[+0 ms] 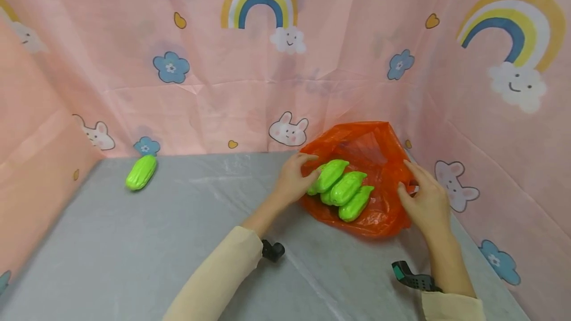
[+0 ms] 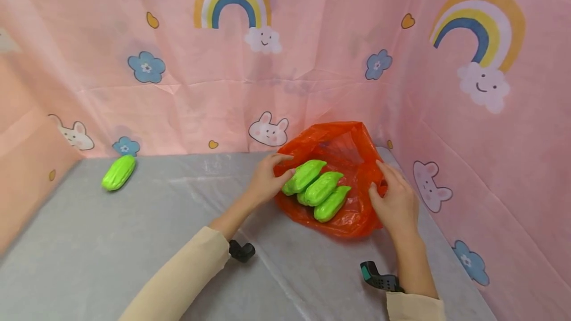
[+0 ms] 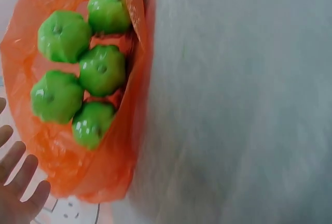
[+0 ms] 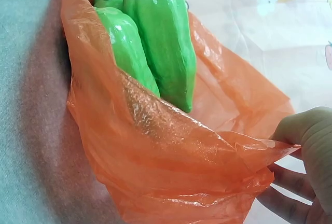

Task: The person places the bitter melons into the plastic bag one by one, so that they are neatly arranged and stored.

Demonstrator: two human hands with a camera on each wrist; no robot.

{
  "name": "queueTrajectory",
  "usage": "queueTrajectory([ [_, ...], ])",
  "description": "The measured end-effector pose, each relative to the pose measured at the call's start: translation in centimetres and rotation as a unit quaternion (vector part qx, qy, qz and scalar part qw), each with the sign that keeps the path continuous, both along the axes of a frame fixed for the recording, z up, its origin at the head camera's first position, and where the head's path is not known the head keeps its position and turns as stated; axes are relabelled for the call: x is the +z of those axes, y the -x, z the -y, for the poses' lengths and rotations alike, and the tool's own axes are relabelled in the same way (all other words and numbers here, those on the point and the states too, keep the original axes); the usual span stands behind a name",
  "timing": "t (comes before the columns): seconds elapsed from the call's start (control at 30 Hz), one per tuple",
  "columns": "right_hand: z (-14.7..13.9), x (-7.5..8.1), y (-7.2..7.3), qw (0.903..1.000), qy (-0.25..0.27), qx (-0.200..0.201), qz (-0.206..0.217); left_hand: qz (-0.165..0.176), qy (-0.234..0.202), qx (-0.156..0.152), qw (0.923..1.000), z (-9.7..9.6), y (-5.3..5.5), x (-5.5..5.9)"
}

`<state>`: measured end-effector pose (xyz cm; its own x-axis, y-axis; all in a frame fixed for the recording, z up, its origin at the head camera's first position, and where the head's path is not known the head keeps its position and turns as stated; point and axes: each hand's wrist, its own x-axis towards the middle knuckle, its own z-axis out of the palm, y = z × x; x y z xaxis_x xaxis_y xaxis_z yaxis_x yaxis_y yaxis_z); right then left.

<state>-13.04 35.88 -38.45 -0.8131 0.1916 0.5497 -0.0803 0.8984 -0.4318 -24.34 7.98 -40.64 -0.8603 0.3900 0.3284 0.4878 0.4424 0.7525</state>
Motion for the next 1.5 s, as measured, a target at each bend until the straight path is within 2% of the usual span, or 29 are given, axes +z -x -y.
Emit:
queueTrajectory([
  [0.23,-0.1,0.0,0.2,1.0000,0.004,0.006,-0.007,-0.033,-0.020,0.015,0.9992,2.6,0.2,0.4],
  [0.37,-0.3,-0.1,0.2,1.0000,0.002,0.001,0.005,-0.053,-0.030,0.029,0.9977,4.1,0.2,0.4],
  [0.6,-0.2,-0.3,0.2,1.0000,0.000,0.000,0.008,-0.071,0.000,0.066,0.9953,6.8,0.2,0.7],
  [0.8,-0.2,-0.3,0.1,0.9998,-0.005,-0.006,0.018,-0.083,0.014,0.090,0.9924,9.1,0.7,0.5],
  [1.03,-0.4,-0.3,0.3,0.9999,-0.008,-0.002,0.011,-0.056,0.023,0.118,0.9912,11.9,1.4,-0.1],
  [1.3,-0.3,-0.3,0.3,0.9999,-0.007,-0.001,0.008,-0.027,-0.038,0.143,0.9885,14.2,2.5,0.0],
  [1.5,-0.3,-0.5,0.2,0.9999,-0.004,-0.006,0.015,-0.031,-0.041,0.177,0.9829,15.9,3.1,-0.1],
])
